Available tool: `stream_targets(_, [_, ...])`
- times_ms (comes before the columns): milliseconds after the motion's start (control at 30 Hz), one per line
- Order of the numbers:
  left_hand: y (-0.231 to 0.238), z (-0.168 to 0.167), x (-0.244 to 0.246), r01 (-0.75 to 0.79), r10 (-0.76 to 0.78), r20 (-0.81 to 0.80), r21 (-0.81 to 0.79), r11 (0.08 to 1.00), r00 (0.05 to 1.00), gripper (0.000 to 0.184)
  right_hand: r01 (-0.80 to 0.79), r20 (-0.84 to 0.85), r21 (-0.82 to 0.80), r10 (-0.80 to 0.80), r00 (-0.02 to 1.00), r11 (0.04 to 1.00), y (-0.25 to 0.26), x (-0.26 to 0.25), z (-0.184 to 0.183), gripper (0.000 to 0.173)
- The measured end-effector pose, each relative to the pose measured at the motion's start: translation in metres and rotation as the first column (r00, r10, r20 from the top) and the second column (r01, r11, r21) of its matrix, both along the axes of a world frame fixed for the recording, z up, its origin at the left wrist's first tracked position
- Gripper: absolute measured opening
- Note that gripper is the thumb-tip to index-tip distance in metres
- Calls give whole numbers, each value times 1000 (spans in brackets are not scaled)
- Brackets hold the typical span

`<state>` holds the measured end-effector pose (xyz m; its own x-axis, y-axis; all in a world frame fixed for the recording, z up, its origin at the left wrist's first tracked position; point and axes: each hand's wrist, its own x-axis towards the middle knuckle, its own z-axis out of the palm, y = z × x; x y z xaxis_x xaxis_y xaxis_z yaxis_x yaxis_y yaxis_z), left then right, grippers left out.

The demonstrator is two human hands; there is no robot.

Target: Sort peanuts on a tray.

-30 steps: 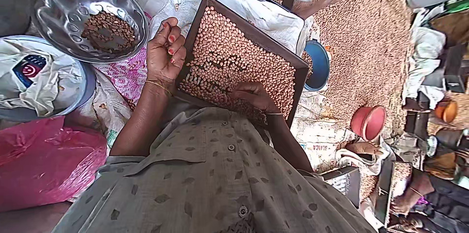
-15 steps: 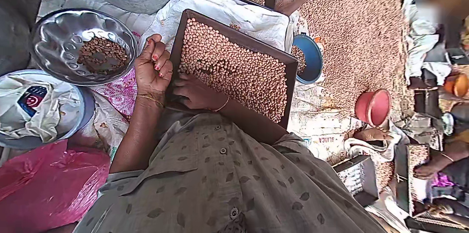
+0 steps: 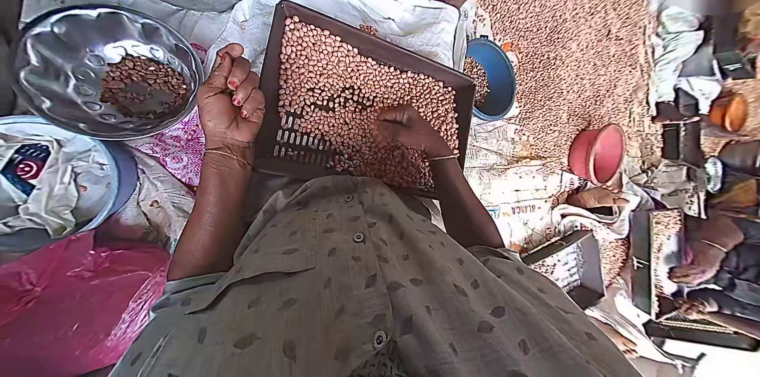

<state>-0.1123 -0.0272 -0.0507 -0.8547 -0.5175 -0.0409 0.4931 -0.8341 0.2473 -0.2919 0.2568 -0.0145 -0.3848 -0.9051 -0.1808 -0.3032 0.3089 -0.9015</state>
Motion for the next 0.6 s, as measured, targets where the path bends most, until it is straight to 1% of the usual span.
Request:
stream_targets(33, [0, 0, 0, 0, 0, 0, -11, 1000, 1000, 37, 102, -60, -85, -107, 992, 991, -10, -2, -4, 17])
stream_targets(67, [0, 1, 0, -3, 3, 1, -19, 1000, 1000, 37, 163, -147, -135, -182, 972, 977, -23, -5, -8, 14])
stream_targets(100, [1, 1, 0, -3, 3, 4, -22, 1000, 1000, 37, 175, -279, -159, -214, 936, 972, -36, -11, -14, 15])
stream_targets(133, [1, 1, 1, -5, 5, 13, -23, 1000, 1000, 37, 147, -432, -153, -200, 879, 977, -47, -18, -20, 20])
stream_targets(167, [1, 1, 1, -5, 5, 18, -26, 1000, 1000, 37, 98, -577, -114, -146, 803, 989, -56, -25, -27, 25])
stream_targets(200, [1, 1, 1, -4, 5, 22, -32, 999, 1000, 37, 56, -679, -47, -74, 731, 997, -63, -31, -32, 30])
stream_targets(233, [1, 1, 1, -2, 3, 18, -41, 999, 1000, 37, 40, -743, 17, -14, 669, 999, -67, -36, -38, 30])
stream_targets(267, [1, 0, 1, -1, 2, 11, -46, 999, 1000, 37, 40, -776, 47, 11, 631, 998, -68, -38, -41, 25])
stream_targets(333, [1, -1, 1, 5, -5, 9, -56, 998, 1000, 37, 83, -799, 97, 28, 600, 992, -57, -45, -38, 16])
stream_targets(400, [0, -1, 2, 10, -9, 11, -53, 999, 1000, 37, 166, -793, 159, 26, 609, 973, -36, -53, -28, 17])
stream_targets(433, [0, -1, 2, 13, -13, 11, -48, 999, 1000, 37, 199, -772, 168, 3, 636, 965, -22, -56, -23, 17])
stream_targets(500, [0, 0, 1, 17, -16, 12, -43, 999, 1000, 37, 228, -674, 189, -43, 737, 955, 8, -57, -7, 18])
stream_targets(600, [0, 0, 1, 18, -17, 17, -41, 999, 1000, 37, 203, -449, 209, -91, 889, 957, 45, -43, 22, 16])
